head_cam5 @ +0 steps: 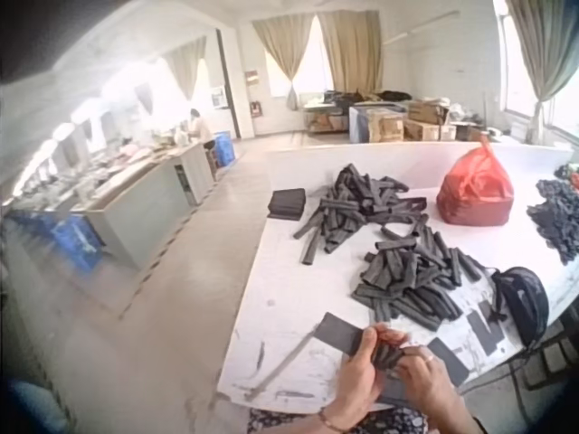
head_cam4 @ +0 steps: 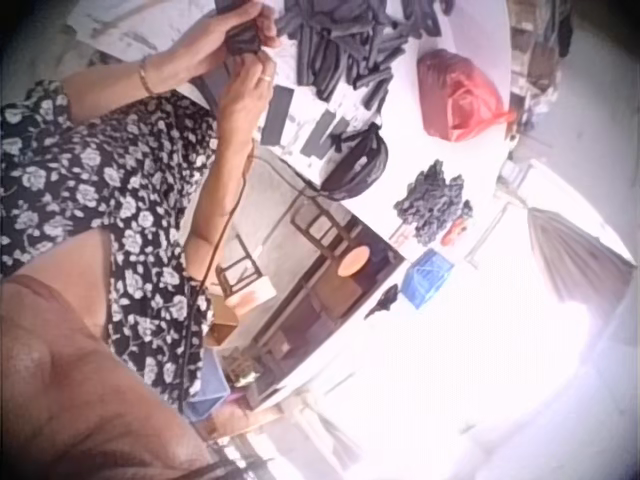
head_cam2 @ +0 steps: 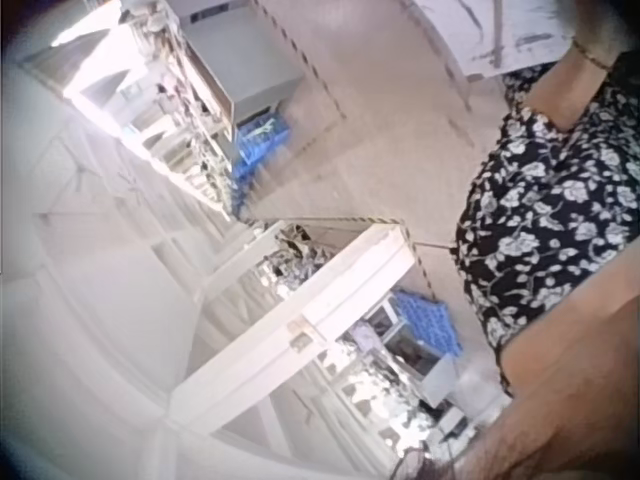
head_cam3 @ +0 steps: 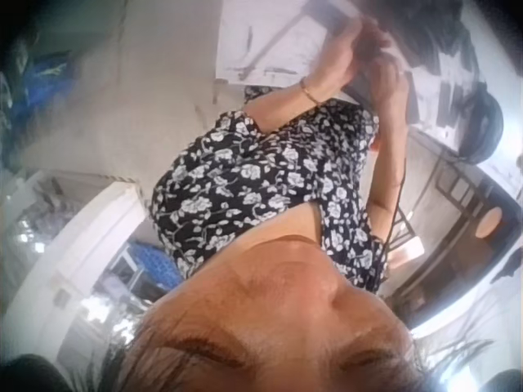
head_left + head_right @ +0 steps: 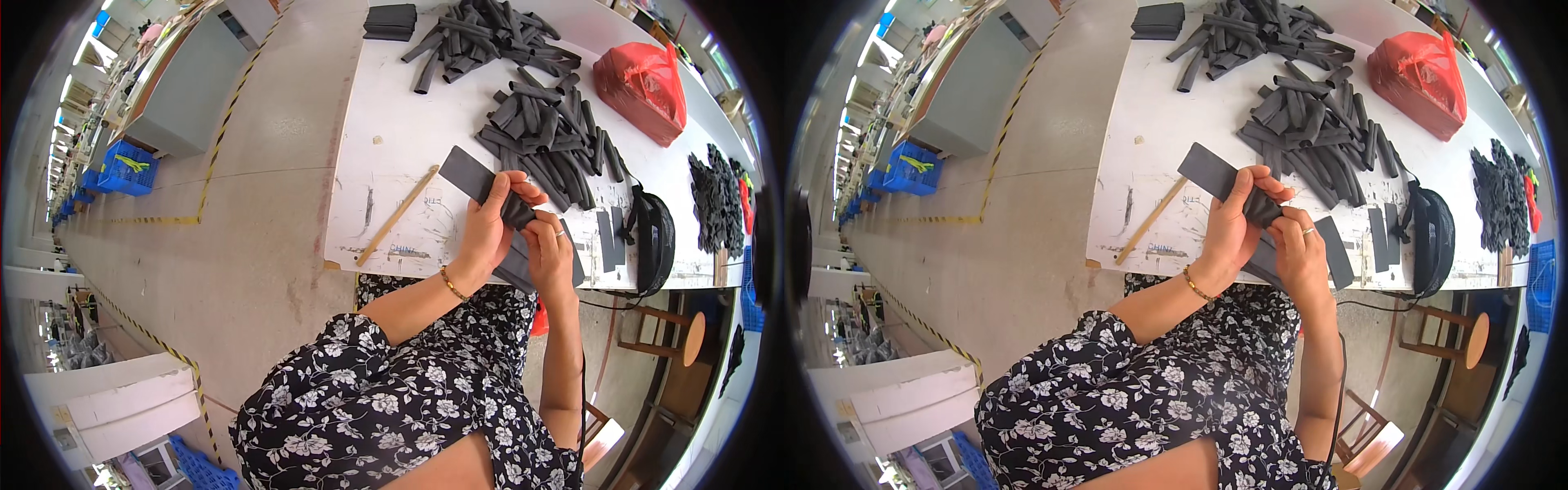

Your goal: The person inserts small black foam pieces into larger black foam sleeves at a workbench. They repeatedly pick up a sleeve and a piece, insert the piece into the sleeve, and place the assembled unit onto a growing stack on the table.

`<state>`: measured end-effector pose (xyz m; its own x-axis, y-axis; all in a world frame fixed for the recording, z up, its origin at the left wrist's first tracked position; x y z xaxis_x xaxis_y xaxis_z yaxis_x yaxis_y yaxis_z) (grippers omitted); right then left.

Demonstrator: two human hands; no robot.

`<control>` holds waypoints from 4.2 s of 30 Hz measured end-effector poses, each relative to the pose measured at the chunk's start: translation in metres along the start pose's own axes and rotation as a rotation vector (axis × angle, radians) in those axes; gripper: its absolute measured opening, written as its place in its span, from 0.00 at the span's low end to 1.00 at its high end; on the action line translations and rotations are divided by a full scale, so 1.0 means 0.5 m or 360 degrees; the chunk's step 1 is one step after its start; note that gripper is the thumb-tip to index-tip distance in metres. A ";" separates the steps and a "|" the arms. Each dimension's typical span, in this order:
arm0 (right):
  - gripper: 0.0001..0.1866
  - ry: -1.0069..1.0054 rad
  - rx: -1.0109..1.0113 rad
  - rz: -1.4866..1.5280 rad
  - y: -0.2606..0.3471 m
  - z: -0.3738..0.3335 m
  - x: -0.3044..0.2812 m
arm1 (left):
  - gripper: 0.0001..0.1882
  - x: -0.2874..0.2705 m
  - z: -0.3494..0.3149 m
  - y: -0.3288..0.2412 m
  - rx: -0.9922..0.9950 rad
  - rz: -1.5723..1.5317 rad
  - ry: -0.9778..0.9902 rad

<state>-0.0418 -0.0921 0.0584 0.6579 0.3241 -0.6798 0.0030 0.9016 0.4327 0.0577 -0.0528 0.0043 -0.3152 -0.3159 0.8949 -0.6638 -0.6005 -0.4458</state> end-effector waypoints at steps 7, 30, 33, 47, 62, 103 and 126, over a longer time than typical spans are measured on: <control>0.12 0.0026 0.0011 0.0036 0.000 0.004 -0.001 | 0.15 0.000 -0.002 0.001 -0.0066 -0.0014 0.0019; 0.11 0.0020 0.0012 0.0099 0.000 0.012 0.005 | 0.15 -0.002 0.003 -0.010 -0.0075 0.0045 0.0097; 0.10 -0.0030 0.0236 0.0178 -0.008 0.007 0.005 | 0.17 -0.003 0.011 -0.010 -0.0066 0.0037 0.0104; 0.13 -0.0406 0.1157 0.1610 -0.043 0.021 0.009 | 0.19 0.090 0.024 -0.108 0.0324 0.0339 0.0711; 0.11 -0.0715 0.0133 0.0234 0.031 -0.010 -0.094 | 0.12 -0.084 0.046 -0.099 0.0175 0.0071 0.0267; 0.09 -0.0016 0.1264 -0.0012 -0.168 -0.257 -0.013 | 0.08 -0.232 -0.056 0.000 0.0116 0.2079 -0.0079; 0.06 0.0383 0.0872 -0.1015 -0.318 -0.287 0.034 | 0.12 -0.281 0.264 0.091 -0.0529 0.1397 -0.0323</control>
<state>-0.1390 -0.1889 -0.1071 0.2305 -0.0878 -0.9691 0.7185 0.6870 0.1086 0.1612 -0.1330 -0.1445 -0.6890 -0.6937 0.2101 -0.4149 0.1398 -0.8990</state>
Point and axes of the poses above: each hand's wrist, its own z-axis towards the middle knuckle, its own x-axis out of the palm, y = z × x, the point moved 8 cm from there along z, towards the middle knuckle
